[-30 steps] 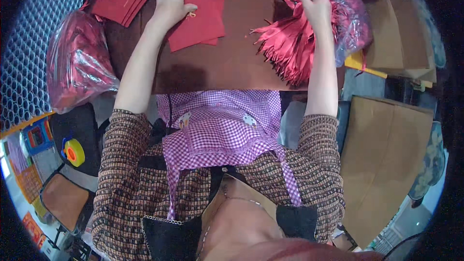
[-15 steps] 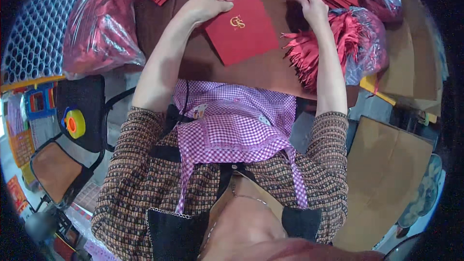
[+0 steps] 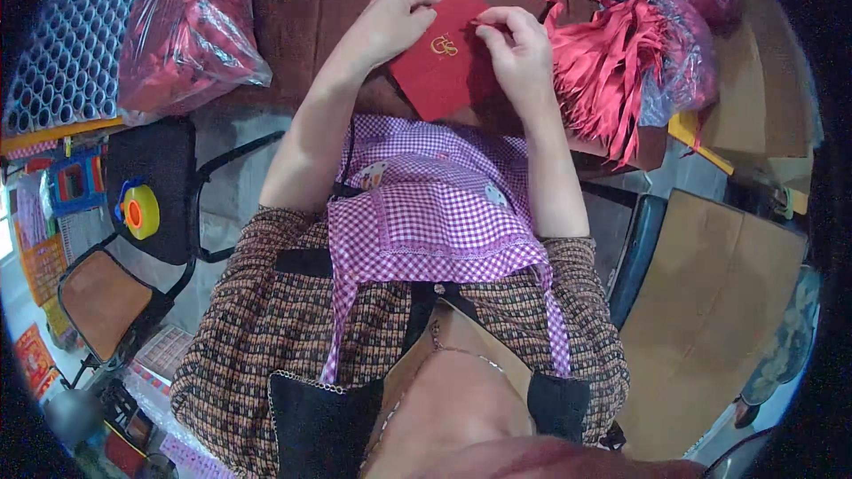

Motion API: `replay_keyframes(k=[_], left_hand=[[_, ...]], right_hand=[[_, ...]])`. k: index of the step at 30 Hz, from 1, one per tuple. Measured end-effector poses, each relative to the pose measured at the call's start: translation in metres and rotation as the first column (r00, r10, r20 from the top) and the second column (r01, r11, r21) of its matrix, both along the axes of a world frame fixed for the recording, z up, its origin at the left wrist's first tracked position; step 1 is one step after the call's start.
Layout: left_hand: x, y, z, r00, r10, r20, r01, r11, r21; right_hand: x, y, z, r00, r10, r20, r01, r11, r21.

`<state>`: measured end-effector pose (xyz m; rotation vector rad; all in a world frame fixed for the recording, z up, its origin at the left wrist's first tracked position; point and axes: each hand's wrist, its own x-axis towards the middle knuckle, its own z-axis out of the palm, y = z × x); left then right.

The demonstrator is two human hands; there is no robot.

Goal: The person attaches ribbon handles to small gift bags by hand, threading ribbons through the slots of each bag.

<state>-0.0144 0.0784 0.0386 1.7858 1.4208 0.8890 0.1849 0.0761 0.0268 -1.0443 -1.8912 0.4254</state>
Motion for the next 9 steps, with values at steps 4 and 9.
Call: replay_keyframes(k=[4,9], left_hand=[[0.004,-0.011,0.006,1.0,-0.008,-0.012,0.007,0.998,-0.069],[0.008,-0.013,-0.003,0.999,0.03,-0.039,-0.028,0.999,0.044]], right_hand=[[-0.007,-0.006,-0.008,0.993,-0.1,0.068,0.088,0.983,0.161],[-0.009,-0.011,-0.013,0.983,-0.154,0.099,0.135,0.974,0.181]])
